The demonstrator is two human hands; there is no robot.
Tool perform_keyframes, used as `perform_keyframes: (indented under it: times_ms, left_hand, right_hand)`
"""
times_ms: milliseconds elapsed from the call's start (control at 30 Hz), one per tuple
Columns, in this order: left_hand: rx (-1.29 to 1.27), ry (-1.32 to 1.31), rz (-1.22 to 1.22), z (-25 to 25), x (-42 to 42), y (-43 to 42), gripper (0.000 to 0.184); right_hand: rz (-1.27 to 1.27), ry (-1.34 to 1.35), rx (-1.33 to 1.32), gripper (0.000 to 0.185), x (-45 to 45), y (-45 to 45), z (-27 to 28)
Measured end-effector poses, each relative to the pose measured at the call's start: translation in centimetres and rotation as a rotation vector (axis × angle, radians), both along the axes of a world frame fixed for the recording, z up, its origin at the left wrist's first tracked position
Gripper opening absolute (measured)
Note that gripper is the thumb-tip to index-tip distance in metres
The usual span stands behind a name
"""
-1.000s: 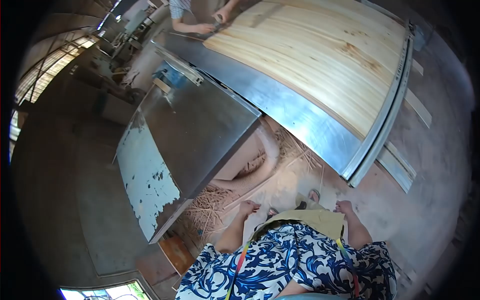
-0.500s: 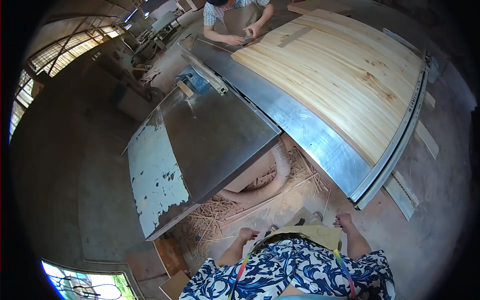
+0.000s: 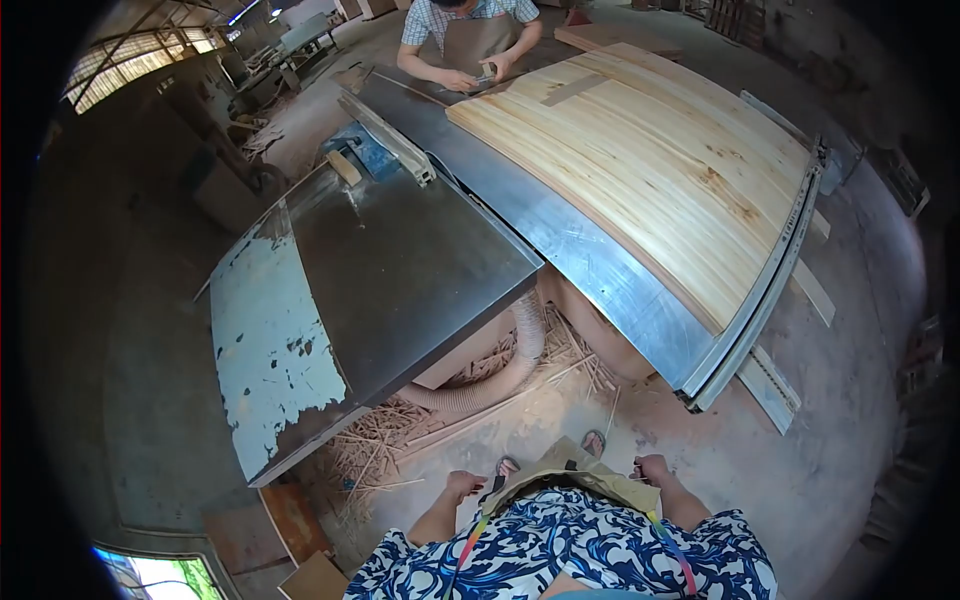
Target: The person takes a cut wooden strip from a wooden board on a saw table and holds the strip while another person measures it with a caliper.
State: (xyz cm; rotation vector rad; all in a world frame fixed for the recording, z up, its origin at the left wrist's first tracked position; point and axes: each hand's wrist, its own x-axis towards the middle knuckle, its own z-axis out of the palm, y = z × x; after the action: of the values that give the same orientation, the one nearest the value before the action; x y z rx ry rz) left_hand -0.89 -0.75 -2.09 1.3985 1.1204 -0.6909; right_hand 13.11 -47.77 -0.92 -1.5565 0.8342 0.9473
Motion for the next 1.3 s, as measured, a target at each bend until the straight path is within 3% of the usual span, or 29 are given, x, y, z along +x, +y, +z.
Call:
perform_keyframes:
  times_ms: [300,500,633,767,933,1033,1100,1167,1300]
  left_hand:
    - [-0.023,0.002,-0.142,-2.9,0.6,1.7,0.016]
    - [0.030,-0.003,-0.194,0.9,4.0,1.1,0.020]
    - [0.146,-0.034,-0.377,8.1,7.2,-0.7,0.021]
    - [0.112,-0.122,-0.401,7.7,8.8,-0.1,0.021]
    - [0.060,-0.112,-0.335,10.8,11.3,-1.2,0.021]
    - [0.100,-0.136,-0.404,11.6,12.0,-1.4,0.021]
    - [0.129,-0.119,-0.369,8.5,12.1,-0.6,0.022]
    - [0.150,-0.092,-0.347,6.7,11.2,-0.2,0.023]
    - [0.157,-0.076,-0.321,9.7,10.7,-1.2,0.022]
  right_hand:
    - [-0.118,-0.013,0.021,0.014,-1.9,-0.5,0.9]
    - [-0.182,-0.035,0.019,0.015,-3.3,-1.0,1.3]
    - [-0.261,-0.034,0.033,0.015,-4.7,-1.6,1.2]
    - [-0.316,-0.010,0.039,0.014,-5.7,-1.8,0.5]
    - [-0.353,0.002,0.051,0.013,-6.8,-2.0,-0.9]
    - [-0.252,-0.047,0.033,0.011,-6.7,-2.9,-4.5]
    - [-0.286,-0.101,0.007,0.016,-6.0,-2.4,-4.1]
    - [-0.044,-0.257,0.042,0.014,-5.5,-3.1,-6.4]
    - [0.005,-0.266,0.041,0.013,-3.6,-3.2,-6.5]
